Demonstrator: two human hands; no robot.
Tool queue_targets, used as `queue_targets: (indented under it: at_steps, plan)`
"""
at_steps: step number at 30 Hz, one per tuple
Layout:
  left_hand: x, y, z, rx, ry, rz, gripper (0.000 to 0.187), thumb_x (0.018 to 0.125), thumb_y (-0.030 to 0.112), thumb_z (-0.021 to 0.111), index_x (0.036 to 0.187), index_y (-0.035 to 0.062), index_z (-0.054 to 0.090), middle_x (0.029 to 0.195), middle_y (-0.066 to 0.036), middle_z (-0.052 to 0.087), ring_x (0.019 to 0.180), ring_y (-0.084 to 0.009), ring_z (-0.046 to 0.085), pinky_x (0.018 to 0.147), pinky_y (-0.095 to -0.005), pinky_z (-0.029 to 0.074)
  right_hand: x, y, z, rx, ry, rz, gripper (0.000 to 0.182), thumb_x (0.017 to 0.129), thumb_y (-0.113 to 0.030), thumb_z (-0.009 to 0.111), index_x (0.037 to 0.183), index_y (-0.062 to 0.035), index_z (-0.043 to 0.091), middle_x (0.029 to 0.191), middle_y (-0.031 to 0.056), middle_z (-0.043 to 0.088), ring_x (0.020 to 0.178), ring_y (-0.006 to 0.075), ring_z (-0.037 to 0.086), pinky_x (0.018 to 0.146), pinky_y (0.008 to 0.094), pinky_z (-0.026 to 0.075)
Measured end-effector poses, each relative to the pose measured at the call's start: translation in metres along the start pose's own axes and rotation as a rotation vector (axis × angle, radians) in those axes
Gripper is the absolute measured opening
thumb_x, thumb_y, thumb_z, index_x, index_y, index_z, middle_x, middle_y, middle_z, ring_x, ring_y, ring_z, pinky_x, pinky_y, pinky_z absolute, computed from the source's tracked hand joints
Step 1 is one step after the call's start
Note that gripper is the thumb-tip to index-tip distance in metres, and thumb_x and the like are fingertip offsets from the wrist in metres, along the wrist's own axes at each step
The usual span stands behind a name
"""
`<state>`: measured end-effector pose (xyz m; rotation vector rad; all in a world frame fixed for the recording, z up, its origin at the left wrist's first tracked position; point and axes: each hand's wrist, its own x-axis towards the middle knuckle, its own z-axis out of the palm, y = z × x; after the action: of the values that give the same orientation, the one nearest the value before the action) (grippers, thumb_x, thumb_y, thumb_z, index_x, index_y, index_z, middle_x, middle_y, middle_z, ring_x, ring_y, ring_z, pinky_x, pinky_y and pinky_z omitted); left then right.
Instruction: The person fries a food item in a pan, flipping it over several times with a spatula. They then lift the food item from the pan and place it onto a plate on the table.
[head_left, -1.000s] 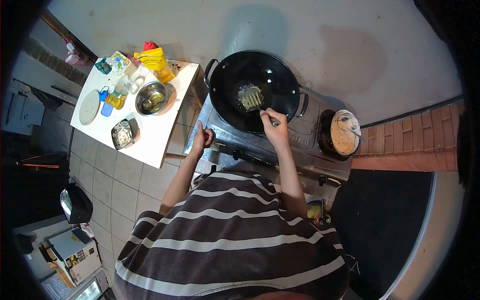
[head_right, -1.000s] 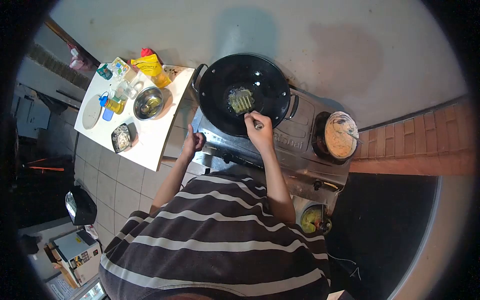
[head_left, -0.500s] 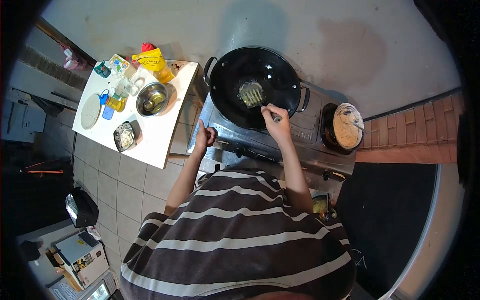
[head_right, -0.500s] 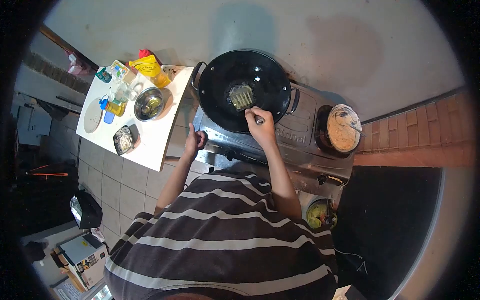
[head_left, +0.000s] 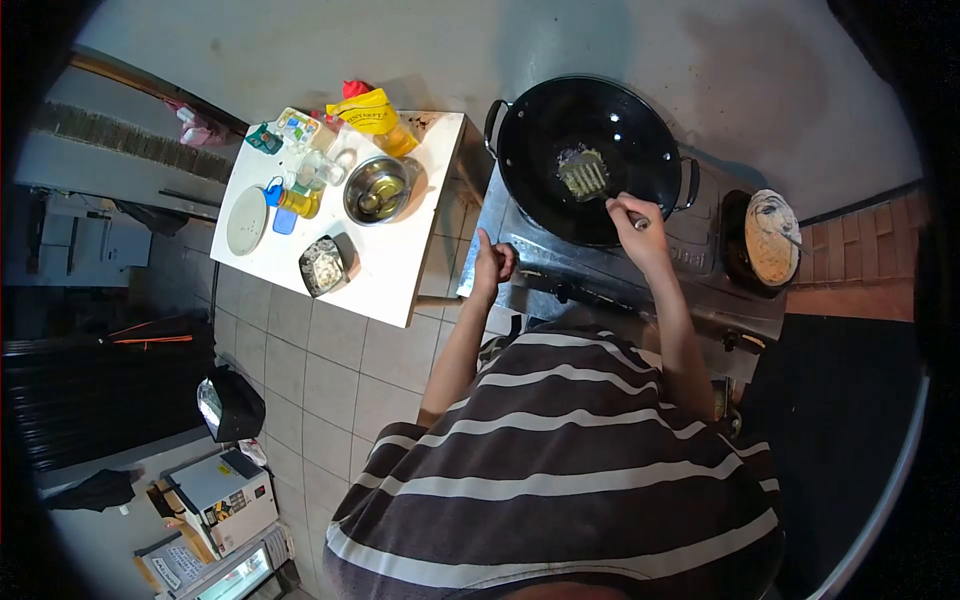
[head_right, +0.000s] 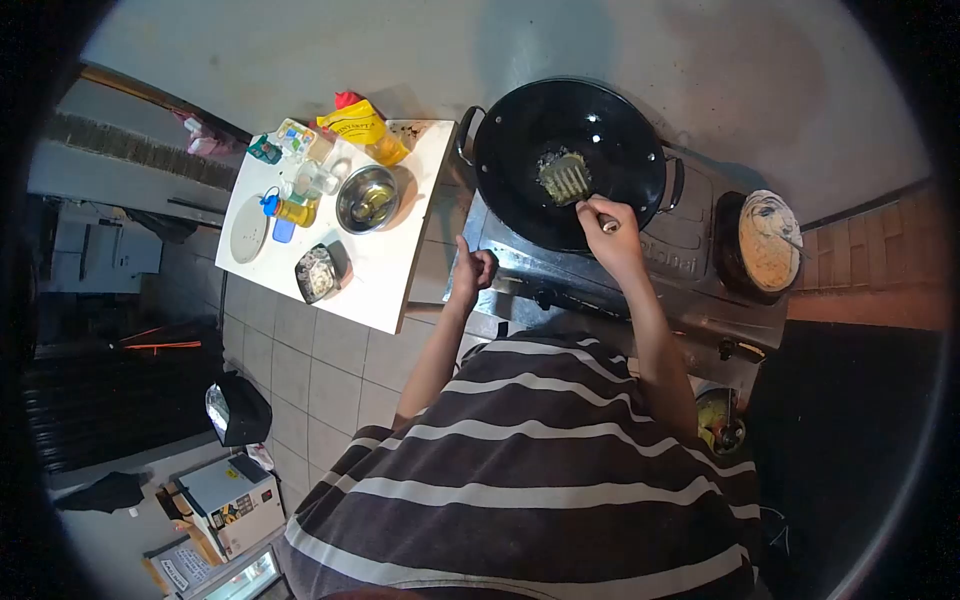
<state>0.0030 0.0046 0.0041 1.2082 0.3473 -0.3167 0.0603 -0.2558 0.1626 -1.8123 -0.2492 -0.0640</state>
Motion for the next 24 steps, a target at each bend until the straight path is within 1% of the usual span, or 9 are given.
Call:
queue_targets:
  at_steps: [2, 5, 11, 14, 16, 21, 22, 24]
  plan:
    - [-0.0002, 0.0001, 0.0002, -0.001, 0.006, -0.003, 0.085, 0.086, 0.082, 0.012, 0.053, 0.0118, 0.045, 0.044, 0.003, 0.036, 0.036, -0.0075, 0.028, 0.038, -0.0237, 0.017, -0.0024, 0.0005, 0.0007, -0.004, 0.018, 0.01, 0.032, 0.093, -0.009, 0.059, 0.068, 0.0039, 0.044, 0.062, -0.0026, 0.033, 0.057, 0.0037, 0.03, 0.051, 0.0268, 0.024]
    - [0.0004, -0.0019, 0.0006, 0.007, 0.005, 0.004, 0.085, 0.086, 0.082, 0.012, 0.054, 0.0113, 0.045, 0.044, 0.003, 0.035, 0.035, -0.0075, 0.027, 0.038, -0.0237, 0.018, -0.002, -0.001, -0.0008, -0.019, -0.009, -0.009, 0.034, 0.093, -0.009, 0.059, 0.067, 0.0031, 0.042, 0.062, -0.0025, 0.033, 0.057, 0.0037, 0.03, 0.051, 0.0271, 0.023]
    - [-0.0021, 0.0012, 0.0018, 0.016, 0.016, 0.006, 0.085, 0.087, 0.082, 0.011, 0.054, 0.0106, 0.045, 0.044, 0.004, 0.034, 0.036, -0.0076, 0.026, 0.039, -0.024, 0.017, -0.0039, -0.0028, 0.0025, -0.022, 0.006, 0.009, 0.034, 0.093, -0.009, 0.058, 0.066, 0.0026, 0.042, 0.062, -0.0026, 0.033, 0.056, 0.0038, 0.028, 0.051, 0.0275, 0.022]
    - [0.0013, -0.0026, -0.0015, 0.027, 0.02, -0.001, 0.085, 0.088, 0.081, 0.011, 0.054, 0.0105, 0.045, 0.044, 0.004, 0.033, 0.037, -0.0075, 0.026, 0.04, -0.0241, 0.016, -0.0034, 0.0024, 0.0026, -0.016, -0.005, -0.015, 0.034, 0.093, -0.009, 0.058, 0.066, 0.0027, 0.042, 0.062, -0.0023, 0.032, 0.056, 0.0037, 0.028, 0.05, 0.0275, 0.021]
    - [0.0005, -0.0027, -0.0022, 0.02, -0.006, 0.014, 0.082, 0.087, 0.081, 0.015, 0.055, 0.0118, 0.045, 0.047, 0.004, 0.034, 0.037, -0.007, 0.025, 0.039, -0.0239, 0.016, -0.0029, 0.0042, 0.0026, -0.013, -0.002, -0.025, 0.033, 0.093, -0.009, 0.058, 0.066, 0.0027, 0.042, 0.062, -0.0021, 0.033, 0.055, 0.0037, 0.028, 0.05, 0.0275, 0.022]
    - [0.0023, -0.0053, -0.0034, -0.007, -0.007, 0.002, 0.081, 0.087, 0.081, 0.016, 0.055, 0.0122, 0.044, 0.046, 0.004, 0.033, 0.037, -0.0069, 0.025, 0.038, -0.0236, 0.017, -0.0042, -0.0006, 0.0042, -0.022, 0.028, -0.023, 0.032, 0.093, -0.009, 0.059, 0.067, 0.0032, 0.044, 0.062, -0.0016, 0.033, 0.055, 0.0038, 0.029, 0.05, 0.0274, 0.022]
    - [0.0007, -0.0042, -0.0014, 0.022, 0.011, 0.015, 0.083, 0.088, 0.08, 0.011, 0.054, 0.0111, 0.044, 0.045, 0.004, 0.033, 0.038, -0.0068, 0.026, 0.04, -0.0235, 0.016, -0.0035, 0.0007, 0.0028, -0.04, 0.019, -0.027, 0.032, 0.093, -0.009, 0.059, 0.067, 0.0033, 0.044, 0.062, -0.0016, 0.033, 0.056, 0.0039, 0.03, 0.051, 0.0274, 0.023]
    - [-0.0018, -0.0007, 0.0005, 0.008, 0.002, 0.014, 0.084, 0.088, 0.08, 0.011, 0.054, 0.0113, 0.044, 0.045, 0.005, 0.033, 0.038, -0.0069, 0.026, 0.04, -0.0237, 0.016, -0.0007, 0.0021, 0.0025, -0.081, 0.006, -0.059, 0.032, 0.092, -0.009, 0.06, 0.067, 0.0036, 0.045, 0.061, -0.0016, 0.032, 0.056, 0.0038, 0.031, 0.051, 0.0273, 0.024]
